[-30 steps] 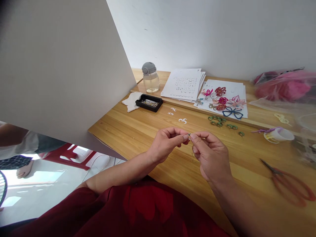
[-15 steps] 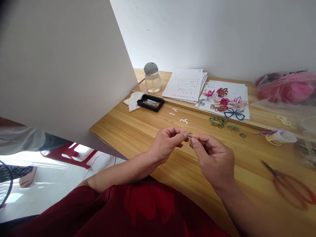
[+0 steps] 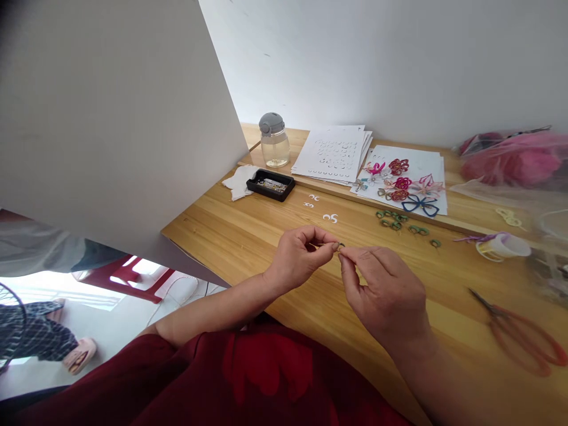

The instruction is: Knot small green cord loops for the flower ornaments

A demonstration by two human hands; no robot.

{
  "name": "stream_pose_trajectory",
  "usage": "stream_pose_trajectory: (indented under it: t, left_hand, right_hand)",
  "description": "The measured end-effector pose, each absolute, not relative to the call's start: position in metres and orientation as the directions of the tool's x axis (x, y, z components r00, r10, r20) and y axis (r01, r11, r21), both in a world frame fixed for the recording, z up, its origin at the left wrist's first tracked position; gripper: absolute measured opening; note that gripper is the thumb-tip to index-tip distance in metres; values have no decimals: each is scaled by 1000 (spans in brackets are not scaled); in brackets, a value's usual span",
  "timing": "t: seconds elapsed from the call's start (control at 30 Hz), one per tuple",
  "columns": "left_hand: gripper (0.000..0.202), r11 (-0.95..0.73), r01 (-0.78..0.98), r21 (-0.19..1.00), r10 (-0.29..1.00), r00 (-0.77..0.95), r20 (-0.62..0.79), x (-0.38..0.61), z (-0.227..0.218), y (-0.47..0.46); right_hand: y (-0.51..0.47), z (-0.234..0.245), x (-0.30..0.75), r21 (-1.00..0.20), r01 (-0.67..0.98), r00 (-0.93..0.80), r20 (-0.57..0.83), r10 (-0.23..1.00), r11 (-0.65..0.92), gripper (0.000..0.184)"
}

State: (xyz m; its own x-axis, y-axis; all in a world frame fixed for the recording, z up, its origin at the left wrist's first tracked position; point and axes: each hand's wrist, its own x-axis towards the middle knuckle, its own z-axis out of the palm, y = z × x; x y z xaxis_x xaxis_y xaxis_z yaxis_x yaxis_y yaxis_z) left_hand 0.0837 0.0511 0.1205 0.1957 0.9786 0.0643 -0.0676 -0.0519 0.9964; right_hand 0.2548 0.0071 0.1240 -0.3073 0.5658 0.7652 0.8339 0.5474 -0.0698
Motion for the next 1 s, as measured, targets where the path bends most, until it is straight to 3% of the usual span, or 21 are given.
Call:
stream_pose_trajectory:
  t: [0.2, 0.37, 0.47, 0.57, 0.67, 0.73, 0.8, 0.87, 0.93, 1.0]
  left_hand:
    - [20, -23, -8, 1000, 954, 300, 24, 78, 122, 54]
    - [31, 85, -80, 993, 912, 407, -45, 72, 129, 57]
    - [39, 154, -110, 982, 890, 446, -89, 70, 133, 58]
    - [44, 200, -164, 966, 879, 466, -103, 69, 134, 60]
    - [48, 218, -228, 949, 880, 467, -90, 71, 131, 62]
    - [49, 219, -269, 938, 889, 451, -78, 73, 129, 63]
    - [50, 216, -301, 929, 906, 417, -76, 75, 127, 64]
    - [49, 214, -324, 921, 926, 369, -86, 78, 125, 63]
    - [48, 209, -345, 915, 942, 323, -93, 80, 124, 63]
    - [45, 198, -358, 912, 952, 293, -91, 81, 122, 62]
  right_hand:
    - [14, 143, 259, -145, 808, -299, 734, 610, 571, 7]
    - [24, 154, 268, -393, 726, -226, 638, 736, 564, 7]
    - [30, 153, 270, -658, 616, -96, 482, 871, 432, 9]
    - [36, 147, 270, -891, 391, -25, 240, 970, 231, 20]
    - [38, 139, 267, -982, 177, -34, 55, 998, 61, 35]
    - [36, 134, 263, -994, 104, -34, 13, 999, 17, 39]
    - [32, 130, 259, -990, 129, 18, 59, 998, 56, 35]
    - [27, 126, 255, -953, 252, 96, 196, 976, 166, 22]
    - [23, 123, 252, -841, 440, 112, 399, 910, 314, 6]
    - [20, 120, 252, -645, 609, 23, 595, 803, 460, 9]
